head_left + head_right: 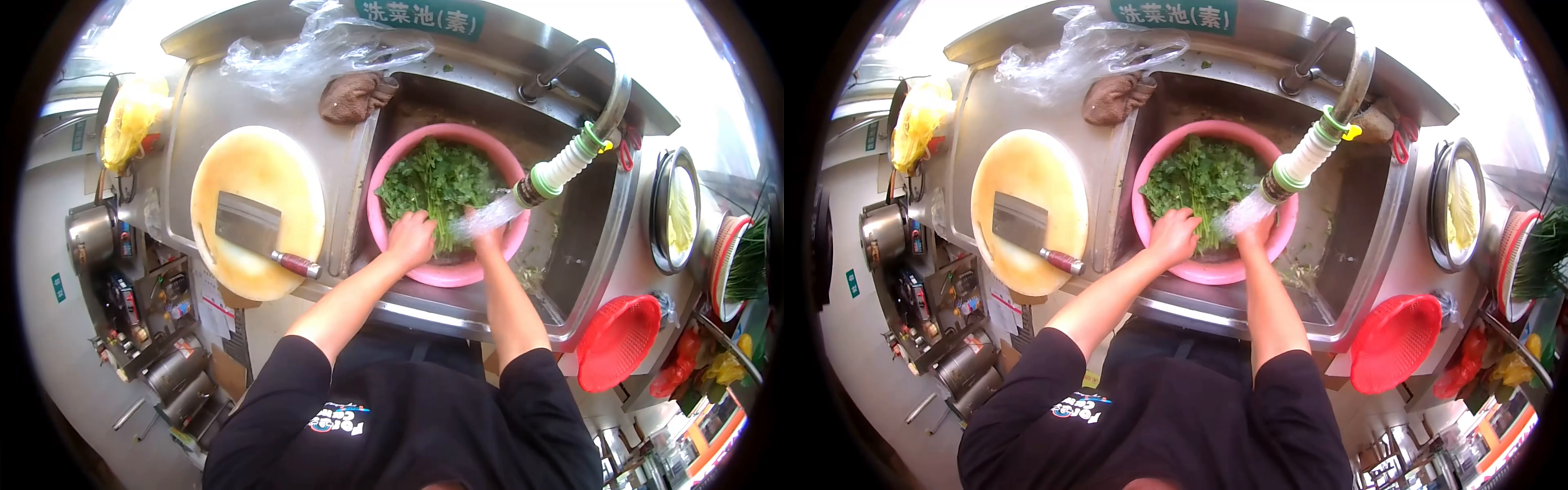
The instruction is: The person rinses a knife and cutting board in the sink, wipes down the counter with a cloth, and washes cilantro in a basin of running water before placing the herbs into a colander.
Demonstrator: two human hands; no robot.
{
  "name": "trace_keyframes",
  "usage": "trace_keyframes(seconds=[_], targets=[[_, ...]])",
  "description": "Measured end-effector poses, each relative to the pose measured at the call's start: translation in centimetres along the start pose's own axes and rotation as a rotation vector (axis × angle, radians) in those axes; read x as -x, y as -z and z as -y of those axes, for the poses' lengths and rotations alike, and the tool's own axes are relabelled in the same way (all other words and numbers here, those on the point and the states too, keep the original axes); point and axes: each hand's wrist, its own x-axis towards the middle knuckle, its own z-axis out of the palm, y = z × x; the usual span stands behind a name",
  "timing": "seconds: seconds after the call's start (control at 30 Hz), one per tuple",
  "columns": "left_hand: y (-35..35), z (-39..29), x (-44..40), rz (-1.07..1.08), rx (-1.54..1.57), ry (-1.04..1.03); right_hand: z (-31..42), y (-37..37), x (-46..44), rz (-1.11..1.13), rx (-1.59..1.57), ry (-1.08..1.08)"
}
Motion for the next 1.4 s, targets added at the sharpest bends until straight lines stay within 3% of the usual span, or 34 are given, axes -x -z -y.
trace_keyframes(seconds=[0.07, 0.13, 0.2, 0.23, 0.27, 0.33, 0.37, 0.4, 0.43, 0.5, 0.53, 0.57, 0.63, 0.73, 0.77, 0.8, 0.87, 0.93, 0.97, 1.0, 1.03, 1.1, 1.17, 1.2, 1.27, 1.33, 1.37, 1.4], targets=[[-0.5, 0.2, -0.2, 0.023, 0.109, 0.034, -0.2, -2.5, -0.2, -0.128, 0.025, 0.009], [-1.3, 1.6, -0.8, 0.041, 0.086, -0.001, -1.4, -3.2, -0.4, -0.007, 0.267, 0.212], [-2.1, 3.3, -1.6, -0.009, 0.312, -0.027, -3.6, -2.5, -2.8, 0.056, 0.129, 0.226], [-0.3, 2.1, -1.2, -0.014, 0.360, 0.136, -2.6, -1.0, -2.8, 0.054, -0.184, -0.023], [1.2, 1.0, -0.7, -0.012, 0.356, 0.136, -3.0, -1.2, -2.8, 0.136, -0.344, -0.107], [2.7, -0.1, -0.3, -0.046, 0.427, 0.495, -3.0, -1.1, -2.4, 0.265, -0.647, -0.314], [2.5, -0.1, -0.3, -0.034, 0.387, 0.534, -2.3, -2.3, -1.3, 0.146, -0.193, -0.082], [2.1, -0.1, -0.1, -0.038, 0.391, 0.531, -0.7, -1.6, -0.2, 0.023, 0.264, 0.149], [1.5, -0.1, 0.0, -0.115, 0.368, 0.541, 0.8, 1.9, 0.2, 0.185, 0.023, 0.048], [-0.9, 1.2, -0.7, -0.263, 0.447, 0.437, 0.9, 1.6, -0.1, 0.047, -0.128, -0.016], [-1.5, 1.2, -1.2, -0.257, 0.443, 0.431, 0.0, -0.6, -0.4, -0.088, -0.059, 0.074], [-1.9, 1.1, -1.8, -0.100, 0.390, 0.389, -1.0, -2.7, -0.7, -0.230, 0.022, 0.152], [-2.5, 1.4, -2.8, 0.115, 0.380, 0.328, 0.5, -2.8, -0.1, -0.179, 0.135, 0.197], [-2.2, 3.7, -2.3, 0.034, 0.449, 0.248, -0.5, -0.5, -2.1, -0.019, 0.288, 0.163], [-1.8, 3.9, -1.8, -0.111, 0.444, 0.252, -4.3, -2.1, -4.5, 0.019, -0.331, -0.074], [-1.0, 3.4, -1.3, -0.115, 0.441, 0.253, -3.5, -2.1, -3.4, -0.028, -0.350, -0.094], [0.8, 1.7, -0.6, -0.219, 0.465, 0.512, -1.9, -2.1, -1.2, -0.126, -0.389, -0.130], [-1.1, 1.2, -1.0, -0.251, 0.292, 0.375, -0.3, -2.2, 0.6, -0.271, 0.360, 0.337], [-1.7, 1.1, -1.4, -0.164, 0.213, 0.370, -0.1, -1.2, 0.9, -0.088, 0.313, 0.322], [-1.3, 0.7, -1.5, -0.074, 0.132, 0.365, 0.0, -0.5, 0.8, -0.085, 0.317, 0.320], [-1.1, 0.7, -1.8, -0.073, 0.135, 0.365, 0.0, 0.3, 0.2, -0.026, 0.085, 0.106], [-0.4, 1.0, -2.5, 0.078, 0.053, 0.366, 0.3, -0.2, 0.1, 0.032, -0.147, -0.108], [-1.3, 1.5, -3.4, 0.096, -0.008, 0.345, 0.6, -2.4, 0.8, -0.220, 0.343, 0.175], [-1.7, 1.6, -3.6, 0.113, -0.069, 0.324, 1.0, -1.5, 1.0, -0.220, 0.343, 0.175], [0.1, 1.0, -2.6, 0.096, -0.019, 0.320, 2.5, 2.0, 1.2, 0.096, 0.225, 0.115], [1.2, 0.8, -2.2, 0.074, 0.023, 0.316, -0.1, 0.7, -1.1, 0.171, -0.086, -0.028], [1.1, 0.8, -1.9, -0.063, 0.078, 0.295, -1.3, -1.3, -1.6, 0.096, -0.300, -0.079], [0.7, 0.8, -1.7, -0.197, 0.133, 0.268, -0.9, -1.8, -1.2, 0.026, 0.000, 0.059]])
